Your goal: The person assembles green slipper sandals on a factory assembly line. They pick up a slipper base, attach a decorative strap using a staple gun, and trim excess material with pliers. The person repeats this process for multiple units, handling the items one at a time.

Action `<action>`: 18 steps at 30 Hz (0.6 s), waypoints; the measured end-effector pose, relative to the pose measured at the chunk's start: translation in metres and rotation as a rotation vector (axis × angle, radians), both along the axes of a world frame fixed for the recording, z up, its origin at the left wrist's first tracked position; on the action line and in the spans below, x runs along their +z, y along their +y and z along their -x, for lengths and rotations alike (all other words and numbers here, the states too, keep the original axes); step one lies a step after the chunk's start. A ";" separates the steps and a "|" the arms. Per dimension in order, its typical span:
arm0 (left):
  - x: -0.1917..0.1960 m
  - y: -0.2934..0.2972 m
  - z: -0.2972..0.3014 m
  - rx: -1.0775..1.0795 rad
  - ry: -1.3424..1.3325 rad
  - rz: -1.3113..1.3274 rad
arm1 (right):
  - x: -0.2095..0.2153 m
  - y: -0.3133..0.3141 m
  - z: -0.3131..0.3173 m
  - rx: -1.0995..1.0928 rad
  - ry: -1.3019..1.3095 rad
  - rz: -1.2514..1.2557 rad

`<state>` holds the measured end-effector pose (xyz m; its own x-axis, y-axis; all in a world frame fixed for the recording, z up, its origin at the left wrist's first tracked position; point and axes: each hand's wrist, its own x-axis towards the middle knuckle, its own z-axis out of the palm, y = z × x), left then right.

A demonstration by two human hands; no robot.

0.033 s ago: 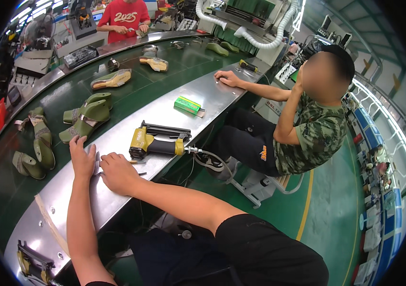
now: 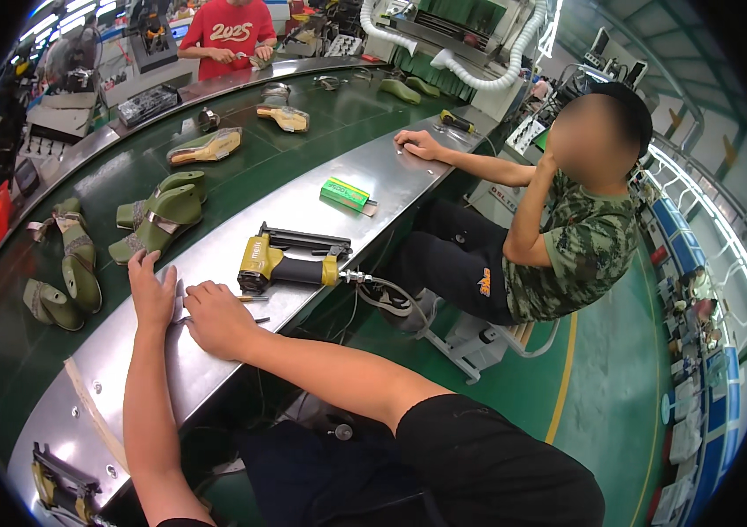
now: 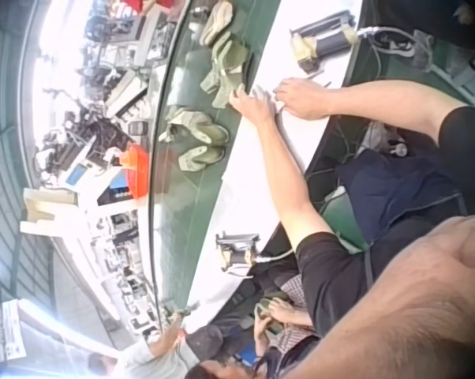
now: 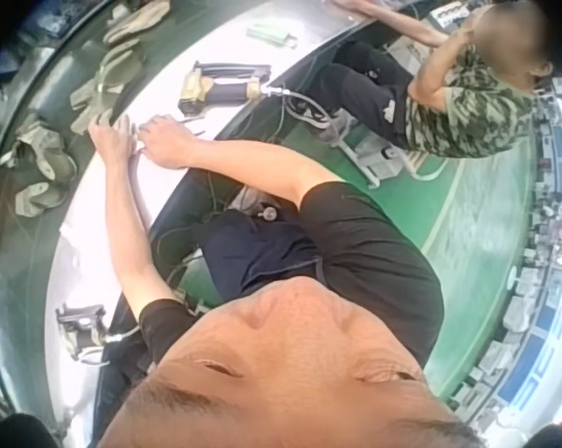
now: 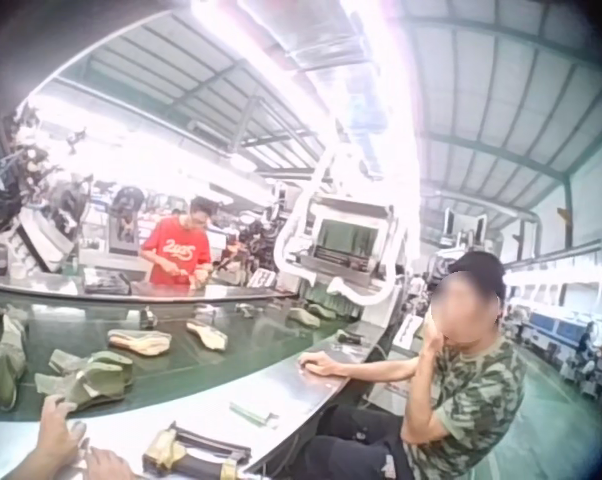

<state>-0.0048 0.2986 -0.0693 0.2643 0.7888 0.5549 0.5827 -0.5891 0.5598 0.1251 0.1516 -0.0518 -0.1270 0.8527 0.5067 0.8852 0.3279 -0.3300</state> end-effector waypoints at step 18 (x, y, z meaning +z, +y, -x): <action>-0.004 0.002 -0.003 0.031 -0.018 -0.019 | -0.003 0.000 -0.001 -0.011 0.004 -0.049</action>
